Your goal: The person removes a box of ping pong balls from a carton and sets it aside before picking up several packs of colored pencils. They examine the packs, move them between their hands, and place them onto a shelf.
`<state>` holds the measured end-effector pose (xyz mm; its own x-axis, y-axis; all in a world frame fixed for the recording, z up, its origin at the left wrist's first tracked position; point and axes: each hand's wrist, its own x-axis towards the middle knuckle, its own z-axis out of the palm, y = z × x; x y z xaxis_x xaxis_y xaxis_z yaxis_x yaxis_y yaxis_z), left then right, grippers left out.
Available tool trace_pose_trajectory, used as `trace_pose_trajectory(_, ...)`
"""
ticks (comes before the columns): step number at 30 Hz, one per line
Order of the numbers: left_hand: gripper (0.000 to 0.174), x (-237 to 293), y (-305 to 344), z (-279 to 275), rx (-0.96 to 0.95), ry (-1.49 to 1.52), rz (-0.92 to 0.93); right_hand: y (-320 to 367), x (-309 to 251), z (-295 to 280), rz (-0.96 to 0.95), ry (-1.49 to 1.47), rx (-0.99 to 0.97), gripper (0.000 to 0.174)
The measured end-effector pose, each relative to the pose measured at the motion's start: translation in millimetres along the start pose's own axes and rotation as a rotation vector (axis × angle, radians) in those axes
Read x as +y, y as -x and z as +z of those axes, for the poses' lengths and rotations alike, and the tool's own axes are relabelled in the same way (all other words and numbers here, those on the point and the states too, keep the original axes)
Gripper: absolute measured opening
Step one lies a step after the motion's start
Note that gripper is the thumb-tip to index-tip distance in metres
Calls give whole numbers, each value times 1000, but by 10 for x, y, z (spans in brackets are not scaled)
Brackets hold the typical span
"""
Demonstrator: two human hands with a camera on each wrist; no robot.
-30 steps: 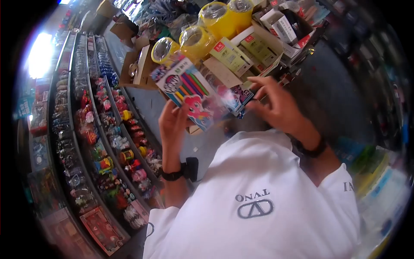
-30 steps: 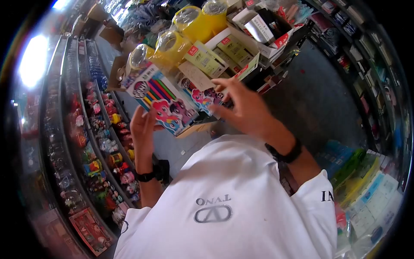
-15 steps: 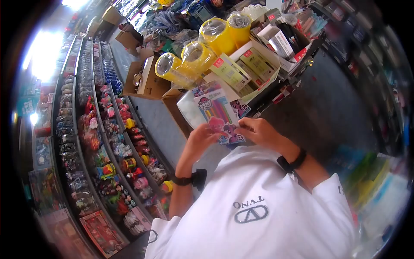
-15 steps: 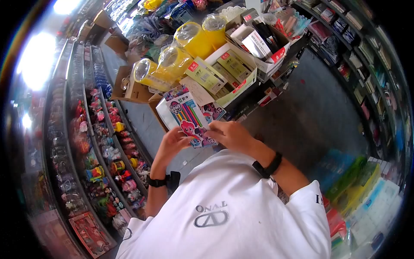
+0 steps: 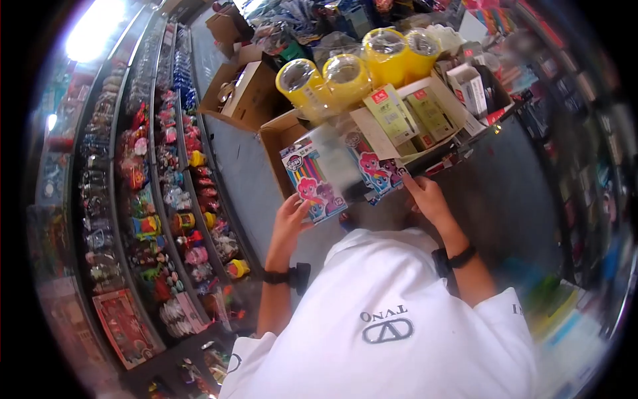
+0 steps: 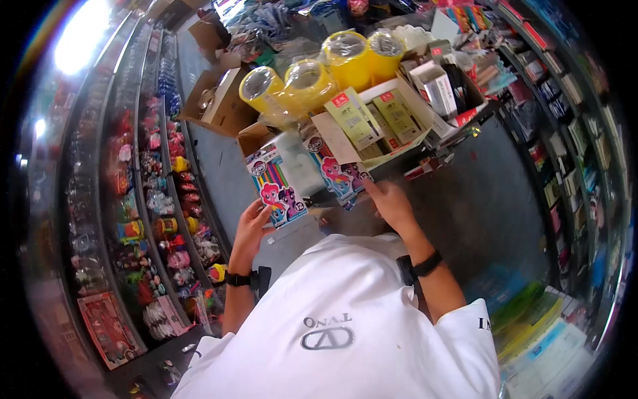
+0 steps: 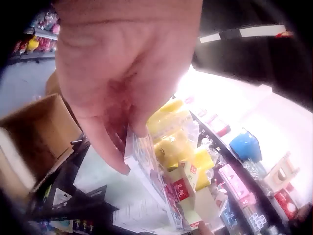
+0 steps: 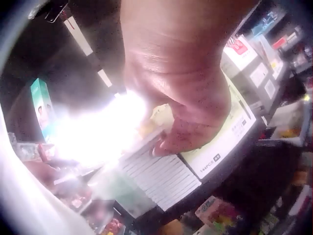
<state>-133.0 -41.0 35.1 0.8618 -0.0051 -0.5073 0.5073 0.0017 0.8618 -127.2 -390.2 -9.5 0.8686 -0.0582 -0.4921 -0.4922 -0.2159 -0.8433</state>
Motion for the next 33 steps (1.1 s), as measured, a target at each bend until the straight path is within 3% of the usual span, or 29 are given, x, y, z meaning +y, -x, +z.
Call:
trace_pose_trajectory(1,39,-24,-28,-27,-16,6,0,-29,18,43,-50,-88,23,57)
trace_pose_trajectory(4,39,-28,-78,-24,-69,36,-6,-61,-39,103,102,-307,-59,52)
trace_pose_trajectory(13,53,-99,-214,-78,-193,13,-59,94,-148,135,12,-104,-239,39)
trace_pose_trajectory(19,52,-356,-351,-124,-199,114,-21,402,-224,127,-185,71,-51,28)
trace_pose_trajectory(22,47,-305,-301,-190,-193,174,-24,634,-377,54,-729,769,147,27)
trace_pose_trajectory(25,45,-247,-229,-288,-195,220,-24,750,-465,-22,-1029,853,238,34)
trace_pose_trajectory(33,49,-288,-225,-494,-163,277,-23,738,-422,-63,-1067,714,162,35)
